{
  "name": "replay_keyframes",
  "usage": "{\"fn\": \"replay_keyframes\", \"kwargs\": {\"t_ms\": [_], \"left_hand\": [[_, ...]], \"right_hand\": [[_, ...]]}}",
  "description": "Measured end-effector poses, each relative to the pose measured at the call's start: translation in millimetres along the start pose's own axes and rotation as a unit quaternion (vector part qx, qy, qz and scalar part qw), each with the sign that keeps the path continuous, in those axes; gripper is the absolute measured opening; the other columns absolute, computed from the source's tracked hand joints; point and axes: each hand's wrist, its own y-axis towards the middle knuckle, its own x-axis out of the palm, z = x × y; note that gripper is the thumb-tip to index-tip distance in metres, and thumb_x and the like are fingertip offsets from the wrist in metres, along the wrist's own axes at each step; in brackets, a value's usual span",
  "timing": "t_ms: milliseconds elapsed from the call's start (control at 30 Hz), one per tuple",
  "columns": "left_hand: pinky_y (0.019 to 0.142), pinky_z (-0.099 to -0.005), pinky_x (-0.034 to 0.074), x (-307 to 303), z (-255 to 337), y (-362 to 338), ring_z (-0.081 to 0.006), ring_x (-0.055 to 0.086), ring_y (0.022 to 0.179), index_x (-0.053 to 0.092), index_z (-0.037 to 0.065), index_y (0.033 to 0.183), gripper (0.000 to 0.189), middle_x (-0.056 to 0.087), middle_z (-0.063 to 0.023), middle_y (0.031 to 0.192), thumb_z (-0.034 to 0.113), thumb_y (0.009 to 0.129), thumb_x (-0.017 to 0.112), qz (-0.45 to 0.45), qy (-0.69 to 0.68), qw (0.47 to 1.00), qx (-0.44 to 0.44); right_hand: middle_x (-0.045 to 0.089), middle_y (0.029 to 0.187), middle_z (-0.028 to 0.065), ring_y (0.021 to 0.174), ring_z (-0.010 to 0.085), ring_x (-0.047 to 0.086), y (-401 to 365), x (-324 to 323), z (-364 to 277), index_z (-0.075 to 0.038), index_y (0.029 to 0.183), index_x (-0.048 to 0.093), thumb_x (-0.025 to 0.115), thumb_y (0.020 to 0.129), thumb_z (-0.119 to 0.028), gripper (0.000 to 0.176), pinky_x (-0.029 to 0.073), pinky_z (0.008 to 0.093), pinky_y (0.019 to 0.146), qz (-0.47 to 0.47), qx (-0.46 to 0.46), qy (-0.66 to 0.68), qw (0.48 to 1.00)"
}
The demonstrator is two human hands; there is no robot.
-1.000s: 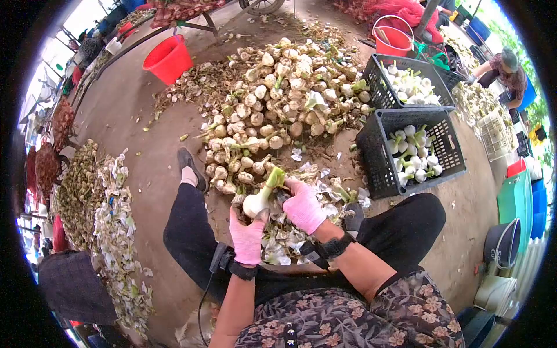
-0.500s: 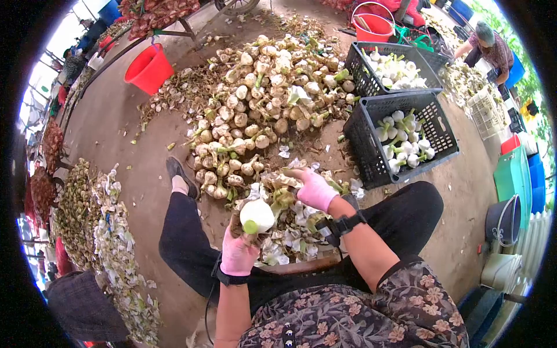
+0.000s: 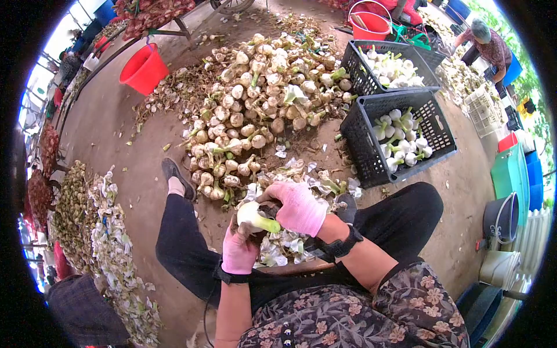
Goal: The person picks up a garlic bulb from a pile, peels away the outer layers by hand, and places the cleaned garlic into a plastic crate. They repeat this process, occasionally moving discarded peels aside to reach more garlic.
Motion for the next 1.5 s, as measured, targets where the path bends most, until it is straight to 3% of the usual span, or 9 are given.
{"fn": "replay_keyframes", "kwargs": {"t_ms": [300, 500, 633, 800, 933, 1133, 1233, 1300, 1500], "left_hand": [[0.087, -0.0437, 0.05, -2.5, 2.3, 0.6, -0.0318, 0.056, 0.108, 0.045, 0.003, 0.129, 0.051, 0.055, -0.0159, 0.121, 0.032, 0.088, 0.05, 0.054, -0.091, 0.989, -0.1], [0.075, -0.0468, 0.055, -10.9, -2.8, -6.5, -0.0339, 0.062, 0.095, 0.05, 0.007, 0.125, 0.056, 0.06, -0.0215, 0.109, 0.048, 0.087, 0.047, -0.025, -0.216, 0.955, -0.2], [0.077, -0.0457, 0.055, -21.3, -4.9, -3.5, -0.0303, 0.06, 0.1, 0.05, 0.008, 0.125, 0.06, 0.06, -0.0148, 0.113, 0.053, 0.086, 0.052, 0.007, -0.103, 0.989, -0.108], [0.074, -0.0291, 0.048, -25.3, -17.1, 18.7, -0.0165, 0.058, 0.091, 0.052, 0.005, 0.12, 0.057, 0.061, -0.005, 0.106, 0.05, 0.087, 0.057, 0.058, 0.123, 0.989, -0.067], [0.058, -0.0204, 0.046, 2.3, -28.6, 29.2, -0.0078, 0.056, 0.071, 0.053, -0.001, 0.113, 0.04, 0.06, -0.0045, 0.092, 0.029, 0.09, 0.062, 0.143, 0.261, 0.955, -0.022], [0.051, -0.0203, 0.044, -8.8, -18.1, 34.0, -0.0101, 0.059, 0.064, 0.058, 0.004, 0.104, 0.019, 0.063, -0.0039, 0.086, 0.017, 0.09, 0.058, 0.161, 0.23, 0.957, -0.072], [0.051, -0.0203, 0.045, -32.1, -9.0, 39.2, -0.0104, 0.059, 0.066, 0.057, 0.002, 0.106, 0.02, 0.064, -0.0049, 0.084, 0.012, 0.088, 0.06, 0.183, 0.18, 0.965, -0.058], [0.052, -0.021, 0.046, -41.1, -10.3, 45.4, -0.0112, 0.06, 0.066, 0.055, 0.001, 0.109, 0.024, 0.064, -0.0054, 0.085, 0.011, 0.087, 0.06, 0.224, 0.16, 0.96, -0.048], [0.063, -0.0251, 0.05, -63.6, -20.0, 61.8, -0.0135, 0.06, 0.074, 0.046, -0.003, 0.121, 0.042, 0.061, -0.0059, 0.093, 0.006, 0.084, 0.063, 0.284, 0.151, 0.946, -0.031]], "right_hand": [[0.065, 0.081, 0.0155, 0.077, 0.031, 0.064, 11.9, 1.8, 9.7, -0.003, 0.09, 0.063, 0.062, 0.076, -0.005, 0.014, 0.05, 0.0362, 0.067, 0.016, 0.036, 0.027, 0.999], [0.065, 0.086, 0.0184, 0.083, 0.0329, 0.064, 12.8, 22.4, 105.6, -0.006, 0.095, 0.065, 0.058, 0.074, -0.009, 0.023, 0.05, 0.0399, 0.076, -0.112, 0.171, -0.278, 0.939], [0.055, 0.119, 0.0169, 0.109, 0.0336, 0.054, -8.8, 8.2, 87.7, -0.019, 0.122, 0.057, 0.058, 0.071, -0.007, 0.052, 0.045, 0.0409, 0.092, -0.2, 0.202, -0.304, 0.909], [0.05, 0.125, 0.0197, 0.118, 0.033, 0.048, -4.5, -2.7, 32.7, -0.006, 0.132, 0.045, 0.069, 0.076, -0.018, 0.062, 0.04, 0.0394, 0.098, -0.089, -0.025, 0.02, 0.996], [0.058, 0.118, 0.0168, 0.107, 0.0227, 0.057, -9.7, 10.8, 33.9, -0.003, 0.13, 0.046, 0.064, 0.077, -0.006, 0.056, 0.046, 0.0314, 0.091, -0.066, 0.062, 0.12, 0.989], [0.058, 0.119, 0.0106, 0.104, 0.0209, 0.058, -21.7, -58.0, 124.8, -0.003, 0.122, 0.051, 0.06, 0.088, -0.021, 0.04, 0.049, 0.0354, 0.088, 0.203, 0.201, 0.614, 0.735], [0.057, 0.121, 0.0107, 0.105, 0.0205, 0.056, -28.4, -121.6, 145.4, -0.004, 0.123, 0.051, 0.057, 0.09, -0.021, 0.038, 0.048, 0.0325, 0.086, 0.198, -0.075, 0.949, 0.235], [0.058, 0.121, 0.01, 0.102, 0.0197, 0.058, -25.0, -132.6, 154.3, -0.005, 0.123, 0.051, 0.058, 0.089, -0.016, 0.036, 0.049, 0.0307, 0.083, 0.389, -0.035, 0.71, 0.586], [0.066, 0.096, 0.0048, 0.082, 0.0148, 0.06, 57.0, -25.8, 144.2, -0.007, 0.111, 0.063, 0.063, 0.079, -0.004, 0.032, 0.051, 0.0265, 0.072, 0.158, 0.301, 0.343, 0.876]]}}
